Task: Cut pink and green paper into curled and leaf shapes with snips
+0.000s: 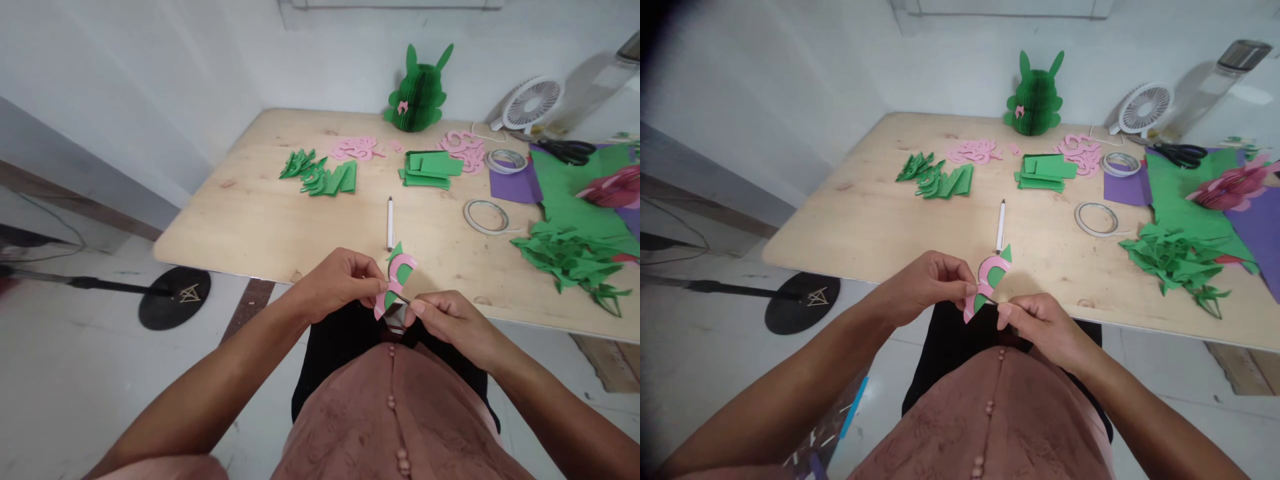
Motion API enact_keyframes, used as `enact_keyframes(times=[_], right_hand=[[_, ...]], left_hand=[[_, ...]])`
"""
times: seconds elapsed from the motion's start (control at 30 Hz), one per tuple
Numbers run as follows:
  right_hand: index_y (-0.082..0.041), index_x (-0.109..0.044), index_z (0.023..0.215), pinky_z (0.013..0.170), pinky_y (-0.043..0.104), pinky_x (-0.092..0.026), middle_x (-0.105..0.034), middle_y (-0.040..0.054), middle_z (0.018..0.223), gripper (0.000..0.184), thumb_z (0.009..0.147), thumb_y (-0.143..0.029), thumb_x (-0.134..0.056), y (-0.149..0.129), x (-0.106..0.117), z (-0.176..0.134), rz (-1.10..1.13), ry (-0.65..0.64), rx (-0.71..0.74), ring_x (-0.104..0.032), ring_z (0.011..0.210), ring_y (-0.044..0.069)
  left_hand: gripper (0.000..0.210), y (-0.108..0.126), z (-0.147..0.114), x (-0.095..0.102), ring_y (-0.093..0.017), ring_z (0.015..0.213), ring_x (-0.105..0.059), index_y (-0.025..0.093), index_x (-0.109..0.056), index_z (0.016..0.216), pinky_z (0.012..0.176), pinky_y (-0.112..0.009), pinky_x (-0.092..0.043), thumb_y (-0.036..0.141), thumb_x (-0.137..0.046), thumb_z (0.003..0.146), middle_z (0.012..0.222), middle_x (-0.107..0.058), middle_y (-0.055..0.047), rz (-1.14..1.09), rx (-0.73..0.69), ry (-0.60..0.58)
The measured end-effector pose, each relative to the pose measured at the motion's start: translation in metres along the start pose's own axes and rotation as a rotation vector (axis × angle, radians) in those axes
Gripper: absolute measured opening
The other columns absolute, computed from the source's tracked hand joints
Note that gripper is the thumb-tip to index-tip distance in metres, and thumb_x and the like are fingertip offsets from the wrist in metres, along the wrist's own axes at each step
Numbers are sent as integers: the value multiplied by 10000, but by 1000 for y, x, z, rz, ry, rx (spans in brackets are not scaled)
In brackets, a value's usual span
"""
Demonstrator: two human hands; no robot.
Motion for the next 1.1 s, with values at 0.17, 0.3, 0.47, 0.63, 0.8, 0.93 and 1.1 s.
enact_keyframes(times=[0.17, 0.3, 0.47, 0.63, 0.8, 0.93, 1.1], right_hand=[[-124, -651, 752, 404, 219, -143, -219, -81, 491, 471, 876, -531, -447, -2, 0, 1, -34, -1, 0, -197, 432, 64], [-125, -654, 753, 407, 220, -151, -223, -79, 493, 470, 878, -527, -445, -3, 0, 0, -40, -2, 6, -201, 436, 65], [-123, -651, 755, 404, 217, -155, -234, -78, 496, 466, 875, -525, -449, -2, 0, 0, -26, 2, -3, -213, 439, 65], [-122, -647, 762, 400, 221, -126, -213, -86, 486, 462, 870, -530, -459, 0, -2, 0, 13, -8, -13, -183, 427, 63], [-122, -650, 772, 401, 223, -124, -216, -86, 478, 461, 870, -532, -465, 3, -4, 0, 64, -18, -31, -180, 424, 65], [-124, -650, 763, 402, 223, -132, -232, -83, 473, 459, 870, -531, -465, 5, -4, 1, 75, -17, -27, -191, 423, 65], [-125, -647, 749, 403, 219, -134, -229, -81, 483, 459, 869, -530, -467, 3, -3, 0, 53, -13, -18, -192, 428, 63]], left_hand=[[123, 1, -1, 0, -105, 557, -622, 114, -626, 639, 595, -221, -488, 184, -636, 739, 576, -661, -28, 9, -5, 1], [114, 2, -1, 0, -102, 556, -621, 114, -624, 638, 595, -218, -486, 171, -631, 737, 577, -661, -26, 13, -3, -3], [119, 2, -1, 0, -108, 556, -621, 115, -621, 635, 596, -227, -492, 184, -634, 732, 572, -657, -26, 15, 3, 0], [117, 1, 0, 1, -110, 561, -625, 115, -623, 649, 602, -236, -498, 198, -642, 730, 586, -662, -27, 5, 5, -8], [128, 0, 0, 0, -110, 560, -625, 115, -624, 646, 600, -233, -493, 203, -638, 738, 581, -661, -30, -2, 8, -29], [119, 1, -1, -1, -109, 561, -622, 113, -626, 651, 603, -235, -491, 189, -629, 743, 580, -659, -31, -1, 12, -27], [116, 1, -1, -1, -106, 555, -617, 112, -630, 649, 600, -233, -484, 181, -628, 742, 576, -657, -27, -1, 16, -35]])
Point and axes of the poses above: each hand's wrist, its own z-axis towards the middle knuckle, its own x-axis out of the back of the hand, y = z × x, the point moved 5 cm from there along z, towards the middle knuckle
